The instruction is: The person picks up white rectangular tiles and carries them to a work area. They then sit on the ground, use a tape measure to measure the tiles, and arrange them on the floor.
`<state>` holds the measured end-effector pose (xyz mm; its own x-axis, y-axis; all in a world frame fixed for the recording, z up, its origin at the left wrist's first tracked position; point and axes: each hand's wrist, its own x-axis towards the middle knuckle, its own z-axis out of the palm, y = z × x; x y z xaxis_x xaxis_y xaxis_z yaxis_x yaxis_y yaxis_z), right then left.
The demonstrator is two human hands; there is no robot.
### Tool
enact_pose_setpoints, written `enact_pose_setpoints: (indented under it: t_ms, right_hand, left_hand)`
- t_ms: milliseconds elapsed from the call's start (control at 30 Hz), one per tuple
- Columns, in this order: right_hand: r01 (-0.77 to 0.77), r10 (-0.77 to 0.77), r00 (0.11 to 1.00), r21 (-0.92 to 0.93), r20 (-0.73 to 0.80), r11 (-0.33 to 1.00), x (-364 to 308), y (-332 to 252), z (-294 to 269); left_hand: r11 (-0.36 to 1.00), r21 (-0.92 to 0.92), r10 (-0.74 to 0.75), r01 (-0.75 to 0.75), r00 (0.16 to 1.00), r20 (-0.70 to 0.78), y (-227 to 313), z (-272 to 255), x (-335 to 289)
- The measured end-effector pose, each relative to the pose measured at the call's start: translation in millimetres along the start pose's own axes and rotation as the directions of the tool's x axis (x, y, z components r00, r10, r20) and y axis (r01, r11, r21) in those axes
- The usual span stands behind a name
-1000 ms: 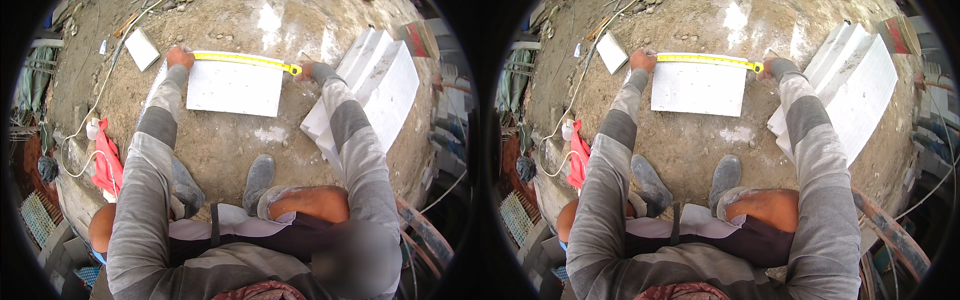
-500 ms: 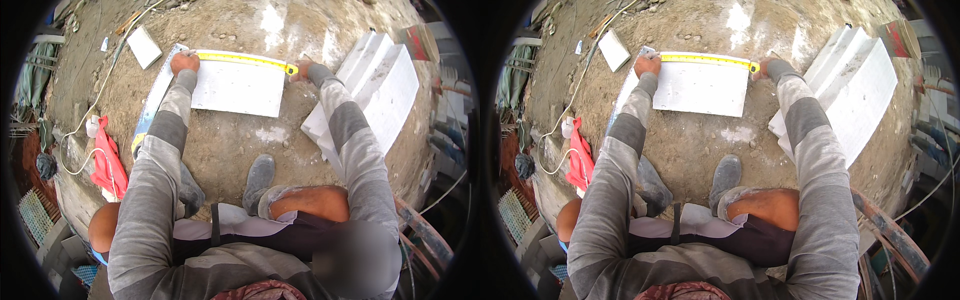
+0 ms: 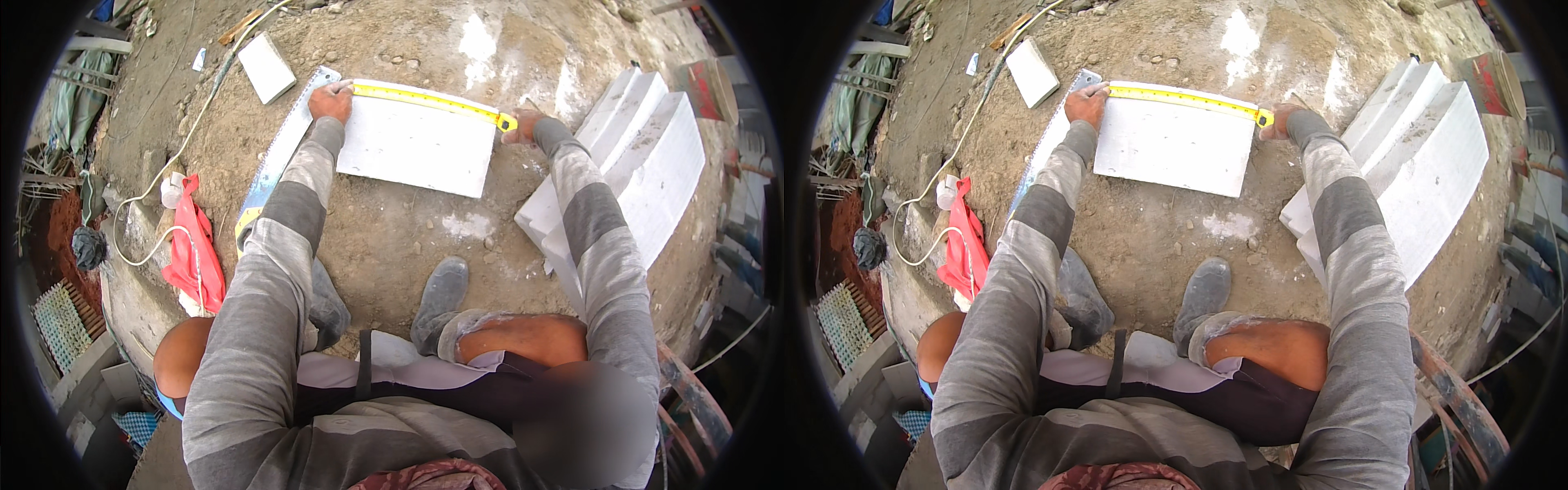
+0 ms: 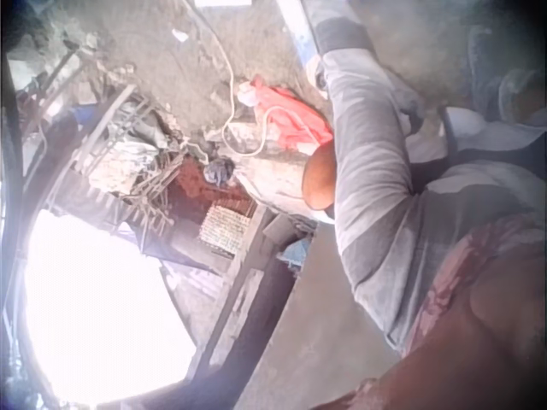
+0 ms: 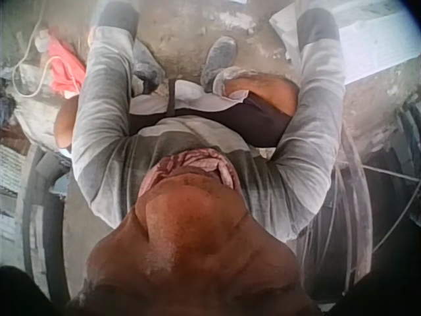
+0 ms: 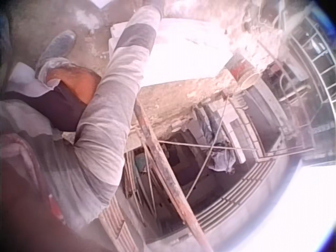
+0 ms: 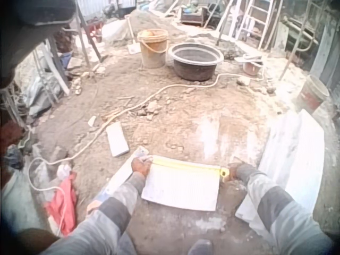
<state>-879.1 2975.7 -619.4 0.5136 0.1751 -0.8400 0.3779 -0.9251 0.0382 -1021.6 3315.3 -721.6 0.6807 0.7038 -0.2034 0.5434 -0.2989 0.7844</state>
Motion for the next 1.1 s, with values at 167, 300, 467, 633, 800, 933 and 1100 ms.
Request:
enact_pose_setpoints:
  t_ms: [167, 300, 467, 633, 800, 933, 1100]
  right_hand:
    - [0.063, -0.065, 0.992, -0.023, -0.111, 0.998, 11, 17, 8]
    - [-0.004, -0.002, 0.994, -0.054, -0.107, 0.999, 14, 12, 10]
    - [0.004, -0.006, 0.994, -0.012, -0.11, 1.0, 14, 12, 9]
    - [0.031, -0.034, 0.989, -0.019, -0.142, 0.999, 19, 16, 12]
    - [0.109, -0.139, 0.976, -0.174, -0.167, 0.979, 39, 31, 19]
    - [0.101, -0.108, 0.991, -0.083, -0.081, 0.991, 16, 15, 6]
    - [0.141, -0.141, 0.99, -0.046, -0.012, 0.989, -2, 10, -3]
  left_hand:
    - [0.985, 0.122, 0.123, -0.124, 0.992, 0.015, 6, 3, 0]
    - [0.981, 0.156, 0.107, -0.113, 0.993, 0.043, 21, -1, -6]
    - [0.975, 0.188, 0.114, -0.115, 0.993, 0.018, 19, -2, -1]
    - [0.972, 0.212, 0.091, -0.101, 0.994, 0.058, 25, -5, 6]
    - [0.952, 0.244, 0.163, -0.186, 0.98, 0.11, 29, 0, 14]
    - [0.907, 0.333, 0.227, -0.258, 0.965, 0.129, 25, -4, 20]
    - [0.881, 0.375, 0.232, -0.289, 0.954, 0.189, 44, 7, 16]
